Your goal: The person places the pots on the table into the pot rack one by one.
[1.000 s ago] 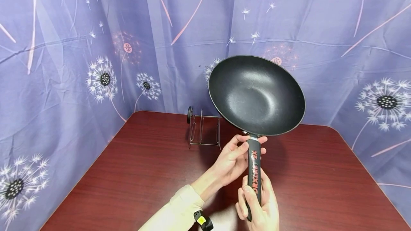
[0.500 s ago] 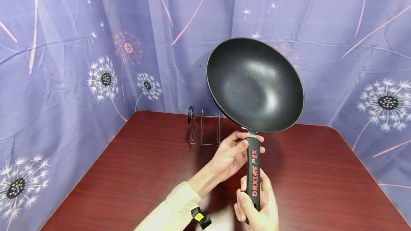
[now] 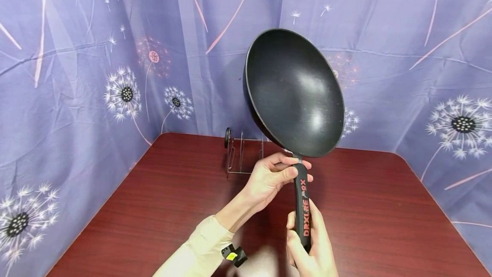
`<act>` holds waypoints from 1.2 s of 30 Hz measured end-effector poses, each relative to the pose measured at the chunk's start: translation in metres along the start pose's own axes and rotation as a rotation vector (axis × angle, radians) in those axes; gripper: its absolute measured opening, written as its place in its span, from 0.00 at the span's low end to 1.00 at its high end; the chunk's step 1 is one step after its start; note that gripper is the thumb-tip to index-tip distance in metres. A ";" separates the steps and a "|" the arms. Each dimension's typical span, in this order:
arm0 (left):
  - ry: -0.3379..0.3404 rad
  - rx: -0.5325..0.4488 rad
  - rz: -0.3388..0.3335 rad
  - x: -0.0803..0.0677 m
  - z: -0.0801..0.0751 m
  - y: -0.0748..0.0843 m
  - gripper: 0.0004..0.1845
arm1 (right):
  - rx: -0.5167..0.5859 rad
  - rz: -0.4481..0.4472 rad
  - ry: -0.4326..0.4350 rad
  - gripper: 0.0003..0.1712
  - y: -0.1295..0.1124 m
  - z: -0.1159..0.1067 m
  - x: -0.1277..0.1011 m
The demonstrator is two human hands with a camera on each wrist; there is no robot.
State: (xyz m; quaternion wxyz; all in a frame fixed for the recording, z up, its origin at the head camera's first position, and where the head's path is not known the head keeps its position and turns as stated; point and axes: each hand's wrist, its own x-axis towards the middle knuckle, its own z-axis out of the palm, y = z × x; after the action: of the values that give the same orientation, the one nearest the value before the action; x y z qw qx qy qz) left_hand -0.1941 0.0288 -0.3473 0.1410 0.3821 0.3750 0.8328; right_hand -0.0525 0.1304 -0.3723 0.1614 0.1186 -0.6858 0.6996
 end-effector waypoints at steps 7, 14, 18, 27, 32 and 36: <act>0.074 0.133 0.031 0.000 0.000 0.009 0.10 | -0.208 -0.076 0.078 0.47 0.000 0.003 0.002; 0.162 0.197 0.021 -0.003 0.003 0.015 0.10 | -0.197 -0.109 0.051 0.44 -0.002 0.005 0.003; 0.194 0.211 0.005 -0.004 0.002 0.017 0.09 | -0.119 0.013 0.094 0.43 -0.001 0.008 0.006; 0.281 0.309 -0.031 -0.009 -0.001 0.024 0.13 | 0.093 -0.122 -0.068 0.43 0.023 0.000 0.013; 0.283 0.381 -0.036 -0.011 0.000 0.029 0.14 | 0.166 -0.268 -0.209 0.41 0.036 0.000 0.018; 0.294 0.400 -0.028 -0.013 0.000 0.031 0.13 | 0.200 -0.347 -0.274 0.40 0.041 0.002 0.021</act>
State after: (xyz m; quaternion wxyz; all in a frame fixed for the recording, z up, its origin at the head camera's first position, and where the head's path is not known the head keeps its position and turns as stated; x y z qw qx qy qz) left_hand -0.1841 0.0012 -0.3314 0.0180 0.2721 0.5541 0.7865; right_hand -0.0874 0.1290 -0.4017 0.1723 0.3439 -0.5980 0.7031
